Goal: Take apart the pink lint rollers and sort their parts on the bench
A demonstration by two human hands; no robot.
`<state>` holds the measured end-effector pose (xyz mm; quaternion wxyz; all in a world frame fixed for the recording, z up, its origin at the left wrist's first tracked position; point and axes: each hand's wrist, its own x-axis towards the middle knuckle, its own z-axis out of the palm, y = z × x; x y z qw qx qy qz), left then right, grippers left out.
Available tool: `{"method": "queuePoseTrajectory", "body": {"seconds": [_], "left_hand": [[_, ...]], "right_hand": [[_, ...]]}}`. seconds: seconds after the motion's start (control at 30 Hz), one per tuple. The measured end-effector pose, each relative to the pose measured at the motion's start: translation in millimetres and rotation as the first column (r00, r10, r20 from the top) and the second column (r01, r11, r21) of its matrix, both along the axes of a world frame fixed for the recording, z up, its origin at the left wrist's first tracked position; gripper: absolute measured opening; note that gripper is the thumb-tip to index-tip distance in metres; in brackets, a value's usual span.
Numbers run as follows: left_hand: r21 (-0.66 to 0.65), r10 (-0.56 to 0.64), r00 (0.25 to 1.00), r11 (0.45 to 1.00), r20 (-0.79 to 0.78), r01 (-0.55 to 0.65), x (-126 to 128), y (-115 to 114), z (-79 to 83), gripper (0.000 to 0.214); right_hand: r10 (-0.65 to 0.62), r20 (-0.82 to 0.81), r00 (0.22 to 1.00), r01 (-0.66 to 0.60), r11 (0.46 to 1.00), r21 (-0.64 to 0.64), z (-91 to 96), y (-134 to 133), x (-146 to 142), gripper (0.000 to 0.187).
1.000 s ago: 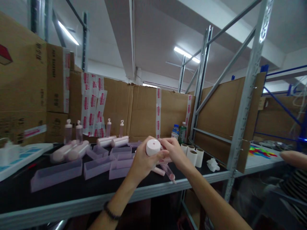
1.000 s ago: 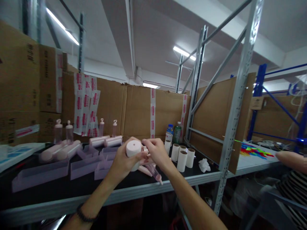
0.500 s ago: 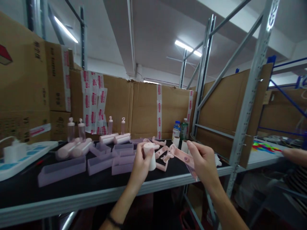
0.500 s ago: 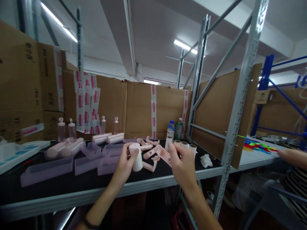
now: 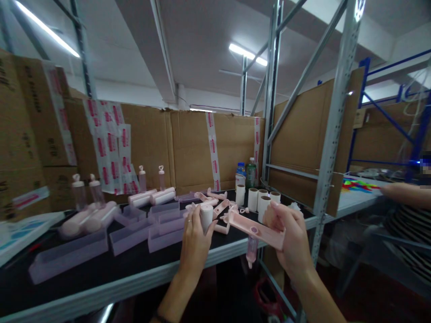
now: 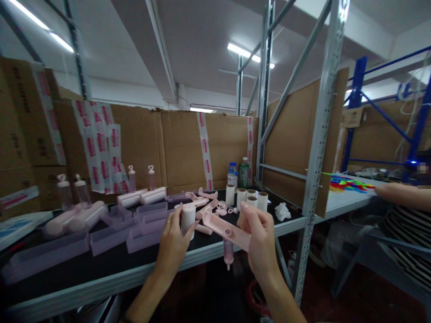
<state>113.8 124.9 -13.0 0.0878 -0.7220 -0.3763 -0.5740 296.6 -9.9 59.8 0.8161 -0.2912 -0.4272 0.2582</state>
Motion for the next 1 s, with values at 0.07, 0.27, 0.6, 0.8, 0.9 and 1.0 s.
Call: {"method": "queuePoseTrajectory", "body": {"seconds": [0.07, 0.27, 0.6, 0.8, 0.9, 1.0], "left_hand": [[0.109, 0.051, 0.998, 0.993, -0.045, -0.045, -1.1, -3.1, 0.8, 0.064], [0.279, 0.009, 1.000, 0.960, 0.006, -0.010, -7.6, -40.7, 0.2, 0.052], [-0.216, -0.565, 0.617, 0.616, 0.548, 0.757, 12.0, -153.2, 5.8, 0.043], [-0.076, -0.650, 0.708, 0.720, 0.275, 0.690, -19.3, -146.2, 19.3, 0.022], [0.006, -0.634, 0.761, 0.769, 0.137, 0.640, -31.1, -140.2, 19.4, 0.021], [0.000, -0.654, 0.750, 0.753, 0.100, 0.657, -35.0, -139.6, 19.2, 0.025]], "right_hand": [[0.092, -0.049, 0.995, -0.091, 0.995, 0.039, 3.2, -0.4, -1.1, 0.056], [0.309, -0.096, 0.946, -0.296, 0.946, 0.129, 8.2, -2.7, -2.2, 0.055], [0.574, 0.039, 0.818, -0.566, 0.789, 0.237, -3.2, -14.7, -42.3, 0.054], [0.172, 0.630, 0.757, -0.288, 0.954, 0.086, 6.5, -33.5, -22.7, 0.017], [0.162, 0.855, 0.493, -0.303, 0.953, -0.006, 16.4, -48.7, -12.2, 0.038], [0.228, 0.902, 0.367, -0.322, 0.941, -0.107, 18.0, -56.8, -9.7, 0.042]]}}
